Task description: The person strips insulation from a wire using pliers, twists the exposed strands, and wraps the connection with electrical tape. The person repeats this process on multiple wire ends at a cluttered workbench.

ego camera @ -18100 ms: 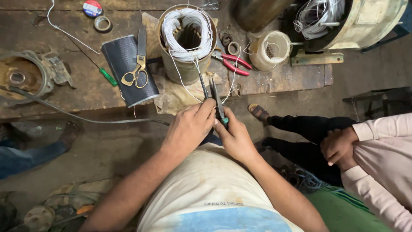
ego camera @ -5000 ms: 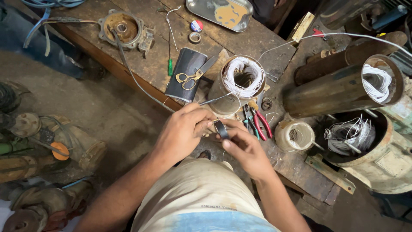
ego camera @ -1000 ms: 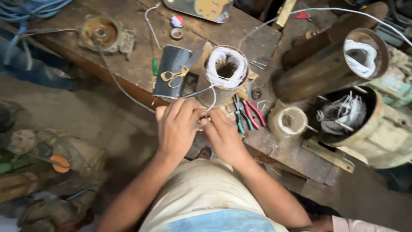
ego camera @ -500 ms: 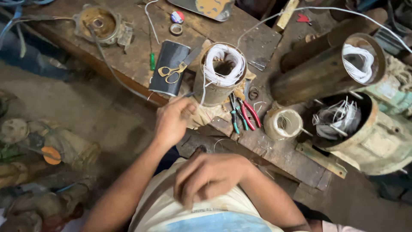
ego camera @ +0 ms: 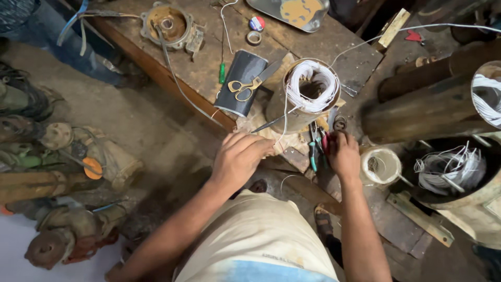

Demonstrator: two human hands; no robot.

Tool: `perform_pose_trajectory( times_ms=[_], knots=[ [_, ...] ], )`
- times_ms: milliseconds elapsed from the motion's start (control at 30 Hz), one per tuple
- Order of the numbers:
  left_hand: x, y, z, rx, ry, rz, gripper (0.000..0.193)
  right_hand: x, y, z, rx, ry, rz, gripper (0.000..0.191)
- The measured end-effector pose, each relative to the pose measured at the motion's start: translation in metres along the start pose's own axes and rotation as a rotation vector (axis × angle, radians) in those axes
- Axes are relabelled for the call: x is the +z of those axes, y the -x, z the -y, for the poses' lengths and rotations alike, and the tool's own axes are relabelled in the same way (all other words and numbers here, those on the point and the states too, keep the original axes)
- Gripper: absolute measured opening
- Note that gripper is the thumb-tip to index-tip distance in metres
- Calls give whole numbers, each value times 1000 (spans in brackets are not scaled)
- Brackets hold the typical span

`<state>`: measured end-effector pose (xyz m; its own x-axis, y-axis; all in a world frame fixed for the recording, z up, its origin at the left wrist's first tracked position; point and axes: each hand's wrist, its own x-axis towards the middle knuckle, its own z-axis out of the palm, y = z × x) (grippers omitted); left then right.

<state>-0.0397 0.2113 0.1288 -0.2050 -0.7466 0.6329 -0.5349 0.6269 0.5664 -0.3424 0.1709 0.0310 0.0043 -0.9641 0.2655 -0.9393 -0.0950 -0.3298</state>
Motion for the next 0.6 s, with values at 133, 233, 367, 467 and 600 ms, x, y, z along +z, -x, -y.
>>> perform_pose_trajectory(
  times_ms=[133, 233, 367, 467, 600],
  knots=[
    [-8, -2, 44, -225, 55, -178, 8, 5, 4, 13, -35, 42, -230, 34],
    [0, -31, 102, -450, 85, -106, 10, -1, 15, 37, 87, -138, -192, 24],
    [29, -83, 173, -225, -80, 176, 24, 2, 27, 83, 384, -419, -4, 22],
    [55, -116, 196, -30, -459, 387, 25, 5, 29, 112, 364, -432, 5, 18],
    [69, -152, 214, 131, -511, 527, 26, 2, 15, 134, 257, -296, -44, 18]
  ],
)
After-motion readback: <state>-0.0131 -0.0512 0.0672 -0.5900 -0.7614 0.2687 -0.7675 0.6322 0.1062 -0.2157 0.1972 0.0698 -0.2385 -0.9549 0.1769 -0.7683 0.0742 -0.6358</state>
